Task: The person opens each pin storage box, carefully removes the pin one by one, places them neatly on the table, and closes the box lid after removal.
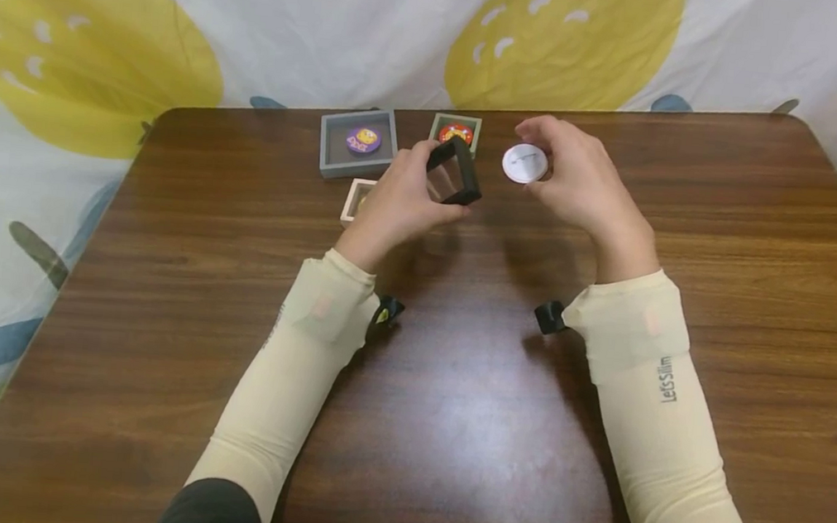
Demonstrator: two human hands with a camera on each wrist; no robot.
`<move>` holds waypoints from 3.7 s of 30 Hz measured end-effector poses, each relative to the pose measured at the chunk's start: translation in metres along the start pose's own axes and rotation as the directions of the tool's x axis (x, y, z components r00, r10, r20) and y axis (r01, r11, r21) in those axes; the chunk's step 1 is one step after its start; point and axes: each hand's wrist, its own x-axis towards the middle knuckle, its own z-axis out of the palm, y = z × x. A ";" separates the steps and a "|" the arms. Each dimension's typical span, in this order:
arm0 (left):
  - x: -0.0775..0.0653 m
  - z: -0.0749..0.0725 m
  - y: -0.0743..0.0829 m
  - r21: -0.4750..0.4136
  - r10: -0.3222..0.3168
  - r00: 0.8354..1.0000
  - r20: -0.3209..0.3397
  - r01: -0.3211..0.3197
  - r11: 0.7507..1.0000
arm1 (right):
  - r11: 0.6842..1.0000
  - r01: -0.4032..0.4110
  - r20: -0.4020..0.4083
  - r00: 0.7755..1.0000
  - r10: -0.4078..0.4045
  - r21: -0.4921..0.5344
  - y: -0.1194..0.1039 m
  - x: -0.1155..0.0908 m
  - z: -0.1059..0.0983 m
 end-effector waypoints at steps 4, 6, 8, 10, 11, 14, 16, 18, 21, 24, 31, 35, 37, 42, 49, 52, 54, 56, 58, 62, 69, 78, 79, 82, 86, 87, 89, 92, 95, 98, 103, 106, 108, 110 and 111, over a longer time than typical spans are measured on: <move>-0.001 0.000 0.000 -0.001 -0.006 1.000 0.007 0.006 1.000 | 1.000 -0.007 0.012 1.000 0.007 -0.007 0.001 0.000 0.001; -0.001 -0.001 0.000 -0.001 -0.008 1.000 0.009 0.008 1.000 | 1.000 -0.013 0.013 1.000 0.013 -0.004 0.002 0.000 0.001; -0.001 -0.001 0.000 -0.005 -0.008 1.000 0.011 0.008 1.000 | 1.000 -0.014 0.013 1.000 0.014 -0.003 0.002 0.001 0.002; -0.001 -0.001 0.000 -0.003 -0.006 1.000 0.011 0.006 1.000 | 1.000 -0.009 0.014 1.000 0.010 -0.005 0.003 0.001 0.002; -0.001 -0.001 0.000 -0.002 -0.004 1.000 0.011 0.004 1.000 | 1.000 -0.007 0.015 1.000 0.008 -0.006 0.003 0.002 0.002; -0.002 -0.001 0.001 -0.005 0.003 1.000 0.012 -0.003 1.000 | 1.000 -0.002 0.018 1.000 0.002 -0.015 0.005 0.002 0.001; -0.003 -0.001 0.001 -0.008 0.006 1.000 0.012 -0.006 1.000 | 1.000 -0.008 0.021 1.000 0.008 -0.014 0.007 0.001 0.000; -0.003 0.000 0.001 -0.010 0.006 1.000 0.015 -0.005 1.000 | 1.000 -0.025 0.024 0.999 0.025 -0.009 0.011 -0.001 0.000; -0.004 0.000 0.001 -0.008 0.004 1.000 0.024 -0.004 1.000 | 0.998 -0.057 0.026 0.998 0.057 -0.001 0.019 -0.005 -0.003; -0.004 -0.001 0.001 -0.002 0.003 1.000 0.026 -0.003 1.000 | 0.996 -0.087 0.025 0.996 0.087 -0.001 0.027 -0.008 -0.010; -0.004 -0.001 0.004 0.003 -0.013 0.999 0.031 0.013 1.000 | 0.988 -0.150 0.010 0.989 0.151 -0.035 0.060 -0.023 -0.033; -0.005 -0.001 0.005 0.007 -0.010 0.999 0.038 0.010 1.000 | 0.980 -0.185 -0.003 0.983 0.185 -0.076 0.082 -0.037 -0.046; -0.005 -0.002 0.006 0.016 -0.010 0.999 0.033 0.010 1.000 | 0.975 -0.202 -0.009 0.979 0.202 -0.090 0.091 -0.042 -0.052; -0.004 -0.003 0.005 0.012 -0.015 0.999 0.036 0.014 1.000 | 0.964 -0.255 -0.024 0.967 0.254 -0.069 0.102 -0.050 -0.065; -0.004 -0.004 0.002 0.007 -0.011 0.999 0.034 0.011 1.000 | 0.952 -0.302 -0.054 0.953 0.299 -0.046 0.106 -0.054 -0.074; -0.005 -0.003 0.001 0.004 -0.009 0.999 0.044 0.009 1.000 | 0.950 -0.310 -0.052 0.950 0.308 -0.046 0.109 -0.056 -0.076; -0.005 -0.002 0.000 0.002 -0.007 0.999 0.049 0.007 1.000 | 0.949 -0.310 -0.055 0.950 0.307 -0.059 0.110 -0.057 -0.076; -0.005 -0.002 0.001 0.002 -0.010 0.998 0.055 0.010 1.000 | 0.947 -0.313 -0.054 0.949 0.310 -0.069 0.111 -0.057 -0.077; -0.005 -0.002 0.001 0.002 -0.011 0.998 0.058 0.011 1.000 | 0.947 -0.313 -0.056 0.949 0.309 -0.074 0.111 -0.057 -0.077; -0.005 -0.002 0.000 0.002 -0.007 0.999 0.051 0.007 1.000 | 0.946 -0.317 -0.049 0.948 0.315 -0.063 0.112 -0.058 -0.076; -0.005 -0.002 0.000 -0.009 0.003 0.999 0.050 -0.002 1.000 | 0.938 -0.338 -0.037 0.941 0.336 -0.072 0.117 -0.059 -0.076; -0.007 -0.002 0.000 -0.006 0.011 0.999 0.053 -0.010 1.000 | 0.937 -0.342 -0.005 0.939 0.343 -0.076 0.129 -0.059 -0.074; -0.007 -0.002 0.000 -0.008 0.013 0.999 0.052 -0.013 1.000 | 0.937 -0.341 -0.002 0.940 0.341 -0.075 0.131 -0.059 -0.073; -0.007 -0.003 -0.001 -0.007 0.017 0.999 0.050 -0.016 1.000 | 0.938 -0.339 0.004 0.940 0.340 -0.077 0.132 -0.057 -0.069; -0.008 -0.003 -0.003 -0.004 0.012 0.999 0.053 -0.012 1.000 | 0.936 -0.345 0.015 0.938 0.347 -0.072 0.133 -0.056 -0.064; -0.008 -0.003 -0.003 -0.004 0.013 0.998 0.053 -0.012 1.000 | 0.936 -0.346 0.018 0.937 0.348 -0.069 0.134 -0.056 -0.063; -0.008 -0.003 -0.003 -0.004 0.017 0.999 0.050 -0.016 1.000 | 0.935 -0.348 0.024 0.936 0.351 -0.063 0.134 -0.056 -0.062; -0.008 -0.003 -0.003 0.004 0.021 0.999 0.045 -0.021 1.000 | 0.938 -0.341 0.033 0.938 0.344 -0.064 0.135 -0.056 -0.060; -0.008 -0.003 -0.002 0.010 0.021 0.999 0.045 -0.021 1.000 | 0.943 -0.324 0.054 0.943 0.328 -0.070 0.136 -0.055 -0.059; -0.008 -0.003 -0.002 0.018 0.017 0.999 0.046 -0.018 1.000 | 0.948 -0.309 0.073 0.947 0.314 -0.073 0.138 -0.055 -0.058; -0.009 -0.003 -0.002 0.015 0.013 0.999 0.053 -0.014 1.000 | 0.945 -0.320 0.102 0.940 0.326 -0.071 0.141 -0.055 -0.054; -0.008 -0.003 -0.002 0.015 0.012 0.998 0.059 -0.013 1.000 | 0.940 -0.333 0.119 0.933 0.340 -0.074 0.143 -0.055 -0.052; -0.009 -0.003 -0.001 0.015 0.010 0.998 0.060 -0.011 1.000 | 0.939 -0.337 0.123 0.931 0.344 -0.073 0.143 -0.055 -0.052; -0.009 -0.003 -0.001 0.014 0.008 0.998 0.059 -0.008 1.000 | 0.939 -0.336 0.127 0.930 0.344 -0.077 0.143 -0.056 -0.052; -0.009 -0.003 -0.001 0.015 0.006 0.998 0.059 -0.007 1.000 | 0.939 -0.336 0.127 0.931 0.343 -0.079 0.143 -0.056 -0.052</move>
